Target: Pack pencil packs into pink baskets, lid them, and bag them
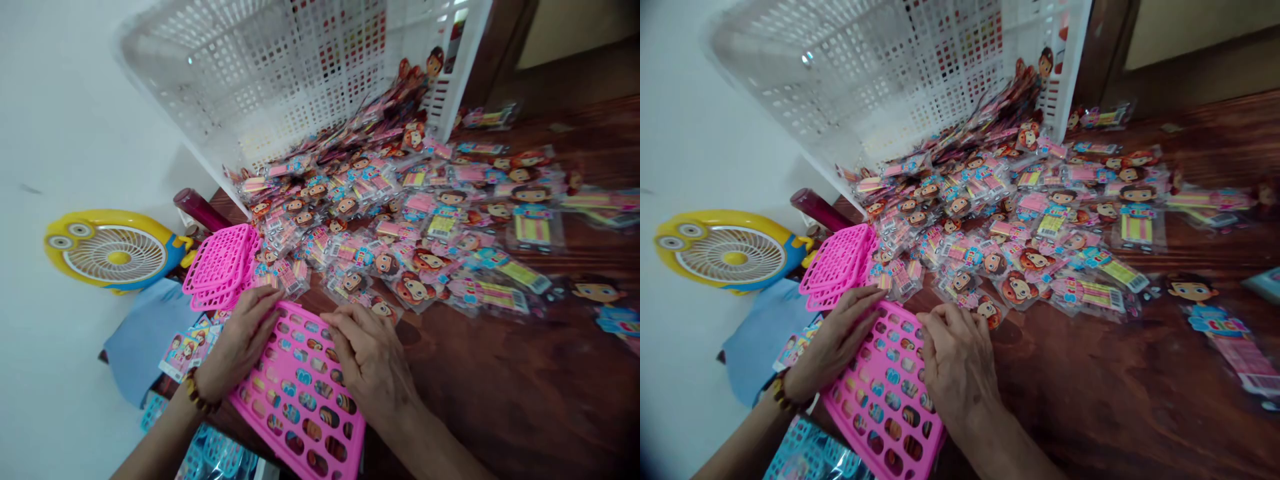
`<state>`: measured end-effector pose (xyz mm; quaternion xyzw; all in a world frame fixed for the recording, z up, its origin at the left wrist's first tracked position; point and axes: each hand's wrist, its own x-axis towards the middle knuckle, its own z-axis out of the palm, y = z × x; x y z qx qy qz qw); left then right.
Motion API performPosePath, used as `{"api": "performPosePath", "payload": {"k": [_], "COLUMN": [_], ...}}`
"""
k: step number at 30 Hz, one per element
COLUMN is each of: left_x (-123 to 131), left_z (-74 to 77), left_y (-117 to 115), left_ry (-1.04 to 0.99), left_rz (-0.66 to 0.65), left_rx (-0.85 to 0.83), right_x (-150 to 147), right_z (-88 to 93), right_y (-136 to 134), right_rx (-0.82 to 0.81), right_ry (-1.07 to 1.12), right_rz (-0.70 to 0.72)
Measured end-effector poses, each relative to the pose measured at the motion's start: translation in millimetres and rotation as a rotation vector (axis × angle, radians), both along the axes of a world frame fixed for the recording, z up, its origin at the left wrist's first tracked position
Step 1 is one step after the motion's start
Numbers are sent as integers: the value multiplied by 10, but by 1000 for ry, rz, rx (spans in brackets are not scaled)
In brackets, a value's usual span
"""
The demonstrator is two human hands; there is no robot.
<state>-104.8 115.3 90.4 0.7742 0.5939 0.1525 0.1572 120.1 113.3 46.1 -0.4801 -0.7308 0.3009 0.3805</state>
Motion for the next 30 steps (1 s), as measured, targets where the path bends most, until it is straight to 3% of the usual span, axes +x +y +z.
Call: {"api": "performPosePath", "payload": {"k": [6,10,16,19,23,30], "left_x": [-189,-206,-197,-235,-285,-350], "left_z": [32,58,115,96,90,151], "left_y": [306,389,419,376,341,355], "left_ry": [-230,-240,-188,-224,-301,-76], "left_rz": [-93,-112,-154,-114,-52,-245], "left_rx": [-209,-247,-271,-268,-383,-220], "right_x": [2,11,3,-3,-5,7], "right_z": [-2,0,35,45,38,44], "right_y": [-2,12,14,17,24,30], "right_rx": [-7,-19,-2,48,74,148], "right_ry": [8,6,-19,-16,11,61], "right_rz": [-16,7,21,36,60,83]}}
